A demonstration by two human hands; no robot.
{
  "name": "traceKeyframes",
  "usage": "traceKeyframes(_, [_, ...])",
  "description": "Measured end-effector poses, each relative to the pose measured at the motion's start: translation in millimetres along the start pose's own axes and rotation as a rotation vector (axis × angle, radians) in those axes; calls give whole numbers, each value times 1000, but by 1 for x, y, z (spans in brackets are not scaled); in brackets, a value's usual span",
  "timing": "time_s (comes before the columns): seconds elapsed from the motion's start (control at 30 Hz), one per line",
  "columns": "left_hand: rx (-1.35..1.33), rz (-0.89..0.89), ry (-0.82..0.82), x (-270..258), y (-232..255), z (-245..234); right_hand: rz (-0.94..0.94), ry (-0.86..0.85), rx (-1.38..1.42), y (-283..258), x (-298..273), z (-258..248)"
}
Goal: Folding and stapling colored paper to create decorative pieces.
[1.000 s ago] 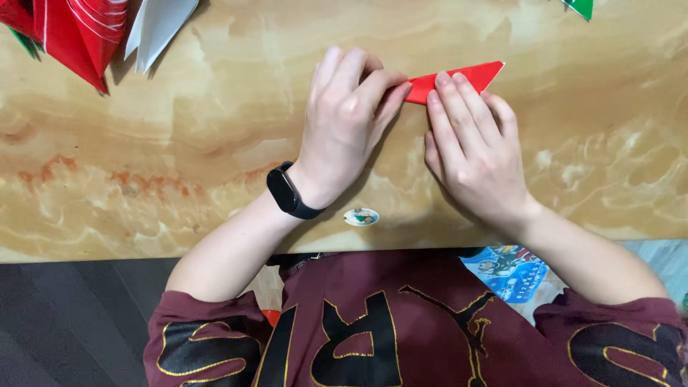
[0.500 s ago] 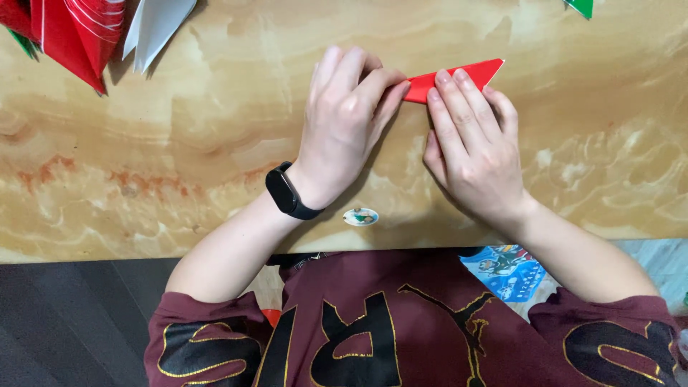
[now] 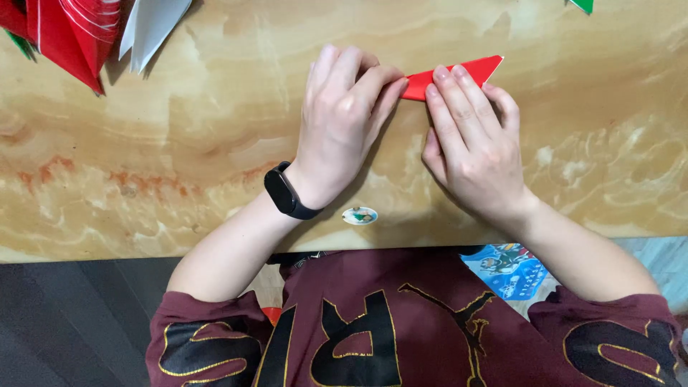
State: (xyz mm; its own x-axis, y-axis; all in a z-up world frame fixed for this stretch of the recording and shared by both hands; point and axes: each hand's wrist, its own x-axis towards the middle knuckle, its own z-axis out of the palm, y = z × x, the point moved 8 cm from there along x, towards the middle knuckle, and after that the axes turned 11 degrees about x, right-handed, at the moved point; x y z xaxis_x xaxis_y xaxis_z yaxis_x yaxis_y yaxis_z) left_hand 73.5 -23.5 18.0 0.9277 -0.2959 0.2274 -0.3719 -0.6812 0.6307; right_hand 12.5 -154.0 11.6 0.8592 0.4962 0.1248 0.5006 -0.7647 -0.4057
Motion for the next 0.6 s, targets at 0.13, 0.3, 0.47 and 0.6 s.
traceKeyframes(0.13, [42,11,6,-1,-4,-9,20,-5,4,0,1,-1])
traceKeyframes(0.3, [36,3,-53,-3,-9,-16,48,-29,-2,0,2,1])
traceKeyframes(0.47, [255,0,-47,-6,-15,-18,60,-45,-52,0,1,3])
traceKeyframes(0.6, [447,181,-21,-25,24,-21,57,-53,-76,1,0,4])
